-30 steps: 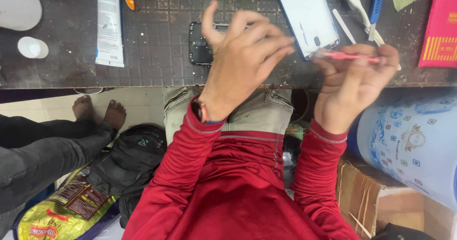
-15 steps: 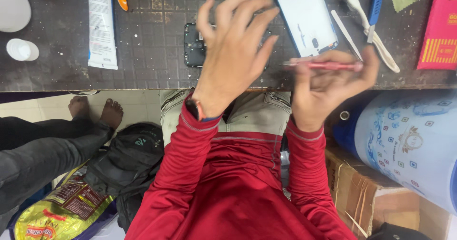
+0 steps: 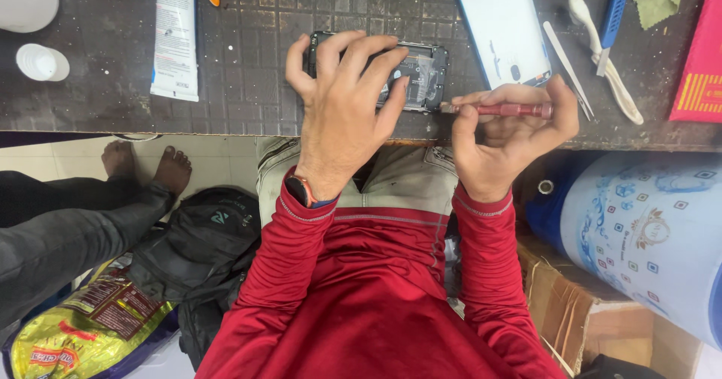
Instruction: The person uses a blue prying tool to separate the screen assembly from the smartphone body. After removing the screen, they use a screwdriver to remove screws from the internal frame and then use the prying tool to lift a metal shield plate.
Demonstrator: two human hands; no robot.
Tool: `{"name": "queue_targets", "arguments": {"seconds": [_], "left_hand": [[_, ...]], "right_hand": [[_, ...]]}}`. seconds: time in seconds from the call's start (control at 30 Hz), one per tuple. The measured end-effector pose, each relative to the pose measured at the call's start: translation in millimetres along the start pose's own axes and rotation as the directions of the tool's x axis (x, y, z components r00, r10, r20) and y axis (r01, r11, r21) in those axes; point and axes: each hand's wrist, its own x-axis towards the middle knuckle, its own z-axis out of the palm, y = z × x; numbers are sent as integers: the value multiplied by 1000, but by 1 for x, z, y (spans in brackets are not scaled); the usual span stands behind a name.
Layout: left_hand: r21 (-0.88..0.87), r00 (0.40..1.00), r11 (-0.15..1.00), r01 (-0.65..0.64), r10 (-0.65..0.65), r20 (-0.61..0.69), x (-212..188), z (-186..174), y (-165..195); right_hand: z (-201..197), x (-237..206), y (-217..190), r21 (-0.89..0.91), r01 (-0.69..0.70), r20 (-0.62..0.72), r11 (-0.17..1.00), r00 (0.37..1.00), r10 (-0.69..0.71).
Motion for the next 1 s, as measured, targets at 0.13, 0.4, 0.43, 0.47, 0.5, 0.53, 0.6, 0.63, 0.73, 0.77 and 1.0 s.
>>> {"name": "queue_targets", "arguments": {"seconds": [0.13, 0.4, 0.43, 0.47, 0.5, 0.53, 0.6, 0.63, 0.73, 0.77, 1.0], "left_hand": [[-5, 1000, 1000, -3, 3, -4, 1, 0, -1], [-11, 1000, 1000, -1, 1, -7, 0, 0, -1], [-11, 1000, 1000, 0, 0, -6, 0, 0, 0], [-11, 1000, 1000, -1, 1, -4, 0, 0, 0], [-12, 1000, 1000, -1, 1, -6, 0, 0, -1], [-14, 1000, 1000, -1, 1, -6, 1, 0, -1], [-14, 1000, 1000, -4, 4, -7, 1, 0, 0], [-12, 1000, 1000, -5, 5, -7, 1, 0, 0], [-13, 1000, 1000, -4, 3, -3, 0, -1, -1], [-16, 1000, 1000, -3, 3, -1, 0, -1, -1], [-12, 1000, 1000, -4, 4, -3, 1, -1, -1]], "right_hand": [[-1, -1, 1, -18, 22, 11, 1000, 1000, -22], [-4, -2, 5, 19, 12, 20, 1000, 1000, -12], [-4, -2, 5, 20, 12, 21, 1000, 1000, -12], [-4, -2, 6, 22, 14, 23, 1000, 1000, -15], [-4, -1, 6, 23, 19, 26, 1000, 999, -20], [-4, -1, 6, 23, 24, 29, 999, 999, -25], [-4, 0, 6, 25, 37, 36, 999, 999, -38], [-4, 1, 6, 26, 42, 38, 999, 998, -43], [-3, 3, 4, 29, 33, 35, 999, 999, -34], [-2, 3, 1, 23, 25, 31, 999, 999, -25], [-6, 34, -47, -415, 246, 252, 876, 956, -149]]}}
